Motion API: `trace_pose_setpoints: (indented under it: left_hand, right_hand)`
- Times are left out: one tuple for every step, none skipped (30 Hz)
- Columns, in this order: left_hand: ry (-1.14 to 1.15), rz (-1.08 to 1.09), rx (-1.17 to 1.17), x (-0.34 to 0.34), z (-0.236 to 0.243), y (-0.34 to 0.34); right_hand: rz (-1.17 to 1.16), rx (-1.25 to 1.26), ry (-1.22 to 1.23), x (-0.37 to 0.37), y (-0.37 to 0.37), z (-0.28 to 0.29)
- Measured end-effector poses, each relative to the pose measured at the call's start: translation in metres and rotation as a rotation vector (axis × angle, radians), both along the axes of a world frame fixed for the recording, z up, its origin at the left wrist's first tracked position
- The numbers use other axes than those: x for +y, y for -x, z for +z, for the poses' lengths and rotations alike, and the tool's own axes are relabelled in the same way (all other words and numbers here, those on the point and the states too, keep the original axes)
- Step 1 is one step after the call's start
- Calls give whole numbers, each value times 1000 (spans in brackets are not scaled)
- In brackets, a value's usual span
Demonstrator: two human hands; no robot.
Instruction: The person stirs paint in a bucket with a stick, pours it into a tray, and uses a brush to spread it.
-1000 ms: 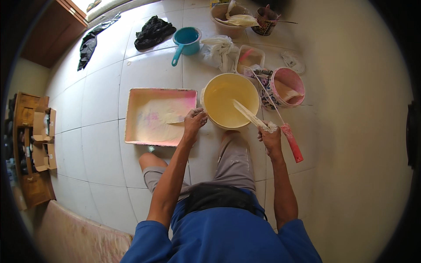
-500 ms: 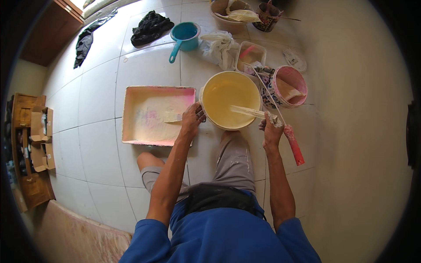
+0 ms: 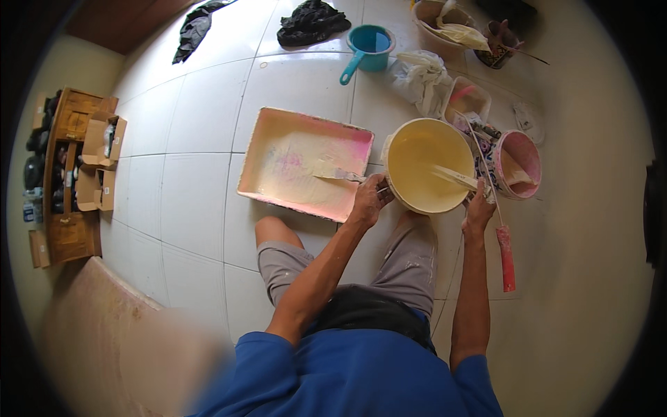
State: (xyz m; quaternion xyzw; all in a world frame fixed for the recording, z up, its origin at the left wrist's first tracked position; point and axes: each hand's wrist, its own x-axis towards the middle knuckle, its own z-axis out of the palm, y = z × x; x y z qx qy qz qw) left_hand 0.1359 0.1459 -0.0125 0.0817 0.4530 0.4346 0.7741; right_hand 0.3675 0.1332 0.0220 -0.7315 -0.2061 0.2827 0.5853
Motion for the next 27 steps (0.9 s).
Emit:
trace_pose_setpoints:
  left_hand:
    - [-43, -18, -17, -1, 0, 3]
    - [-19, 8, -28, -2, -2, 6]
    - [-18, 16, -25, -2, -4, 11]
    - [-32, 25, -39, -2, -8, 14]
    - [-47, 32, -52, -1, -12, 19]
    - [-46, 39, -48, 0, -16, 25]
    - [-55, 26, -66, 3, -18, 27]
    - [-65, 12, -82, 6, -20, 28]
    - [-65, 15, -80, 9, -21, 28]
    - [-68, 14, -92, 11, -20, 26]
    - [-71, 12, -104, 14, -19, 24]
    - [-68, 5, -113, 16, -18, 24]
    - [-52, 29, -103, 20, -16, 23]
    - [-38, 51, -95, 24, -16, 22]
    - [-77, 39, -60, 27, -15, 21]
    - [-54, 71, -24, 31, -8, 17]
    - [-32, 104, 13, 34, -2, 12]
    - [-31, 93, 1, 37, -3, 5]
    - [-26, 104, -21, 37, -6, 5]
    - [-21, 115, -43, 38, -10, 4]
    - [-18, 113, -47, 41, -17, 3]
    - [-41, 69, -94, 45, -22, 3]
    - [-63, 27, -140, 49, -26, 2]
    - [-65, 30, -142, 50, -31, 2]
    - [-86, 32, -176, 50, -29, 0]
    - [-106, 36, -209, 50, -28, 0]
    - [-107, 37, -214, 49, -26, 1]
  right_hand:
    - [-7, 74, -13, 0, -6, -5]
    - [-1, 39, -3, 1, -6, -8]
    - [7, 42, -2, 1, -5, -11]
    - [19, 103, -4, 2, -2, -11]
    - [29, 165, -5, 2, 0, -12]
    - [38, 227, -5, 4, 2, -12]
    - [42, 227, -5, 6, 1, -13]
    - [48, 243, -7, 9, 0, -13]
    - [52, 260, -8, 12, -2, -14]
    - [47, 251, -7, 14, -4, -15]
    - [52, 244, 5, 17, -6, -16]
    - [55, 237, 17, 21, -8, -18]
    - [46, 226, 17, 25, -10, -23]
    - [61, 262, -25, 31, -13, -29]
    - [75, 297, -67, 35, -17, -34]
    - [65, 286, -67, 38, -20, -41]
    - [46, 344, -65, 42, -23, -45]
    - [26, 401, -63, 43, -28, -47]
    - [23, 398, -62, 44, -27, -44]
    - [36, 413, -82, 45, -27, -40]
    - [50, 428, -103, 46, -28, -35]
    - [50, 424, -105, 50, -32, -31]
    - [110, 418, -159, 54, -35, -27]
    - [173, 412, -213, 58, -36, -23]
    - [170, 406, -213, 59, -39, -22]
    - [196, 313, -206, 60, -41, -21]
    - [223, 221, -198, 61, -41, -19]
